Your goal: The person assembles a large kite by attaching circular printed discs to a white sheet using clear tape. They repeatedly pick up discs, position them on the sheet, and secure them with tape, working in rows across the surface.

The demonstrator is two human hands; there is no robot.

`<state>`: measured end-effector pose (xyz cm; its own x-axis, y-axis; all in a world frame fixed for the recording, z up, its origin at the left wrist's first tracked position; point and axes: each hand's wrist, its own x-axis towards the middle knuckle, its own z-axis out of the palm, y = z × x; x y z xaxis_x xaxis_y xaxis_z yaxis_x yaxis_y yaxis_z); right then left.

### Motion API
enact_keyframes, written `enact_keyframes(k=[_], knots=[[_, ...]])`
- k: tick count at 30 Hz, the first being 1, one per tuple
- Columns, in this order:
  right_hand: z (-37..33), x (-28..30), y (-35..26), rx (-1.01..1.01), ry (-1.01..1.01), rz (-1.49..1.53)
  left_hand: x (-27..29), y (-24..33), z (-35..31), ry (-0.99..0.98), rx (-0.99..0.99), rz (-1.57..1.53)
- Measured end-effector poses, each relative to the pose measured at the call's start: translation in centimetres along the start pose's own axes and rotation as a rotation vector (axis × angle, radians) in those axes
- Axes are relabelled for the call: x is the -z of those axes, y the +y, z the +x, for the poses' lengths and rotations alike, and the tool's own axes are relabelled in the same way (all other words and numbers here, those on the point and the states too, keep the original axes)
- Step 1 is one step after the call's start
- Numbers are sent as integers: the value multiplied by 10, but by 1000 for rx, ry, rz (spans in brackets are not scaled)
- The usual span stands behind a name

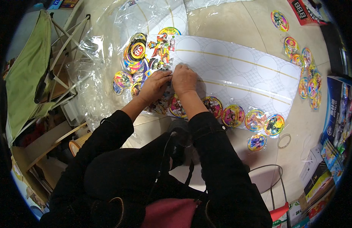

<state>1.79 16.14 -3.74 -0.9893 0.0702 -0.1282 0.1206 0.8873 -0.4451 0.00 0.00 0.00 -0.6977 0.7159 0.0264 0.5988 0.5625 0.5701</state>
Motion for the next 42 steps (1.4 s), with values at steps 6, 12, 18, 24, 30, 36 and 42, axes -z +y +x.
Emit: enact_keyframes(k=[6, 12, 18, 24, 30, 36, 42], knots=[[-6, 12, 17, -124, 7, 136, 1, 4, 2, 12, 23, -10], [-32, 19, 33, -110, 221, 394, -5, 3, -4, 48, 77, -9], [-25, 22, 19, -6, 68, 292, -5, 1, -2, 52, 59, -22], [-18, 14, 14, 70, 60, 165, -6, 2, -2, 52, 66, -21], [-14, 6, 8, -7, 135, 149, -5, 5, 0, 72, 65, -14], [-17, 4, 9, -77, 150, 219, -3, 9, 2, 80, 71, 3], [-26, 8, 18, -132, 115, 217, -4, 8, 2, 83, 62, 18]])
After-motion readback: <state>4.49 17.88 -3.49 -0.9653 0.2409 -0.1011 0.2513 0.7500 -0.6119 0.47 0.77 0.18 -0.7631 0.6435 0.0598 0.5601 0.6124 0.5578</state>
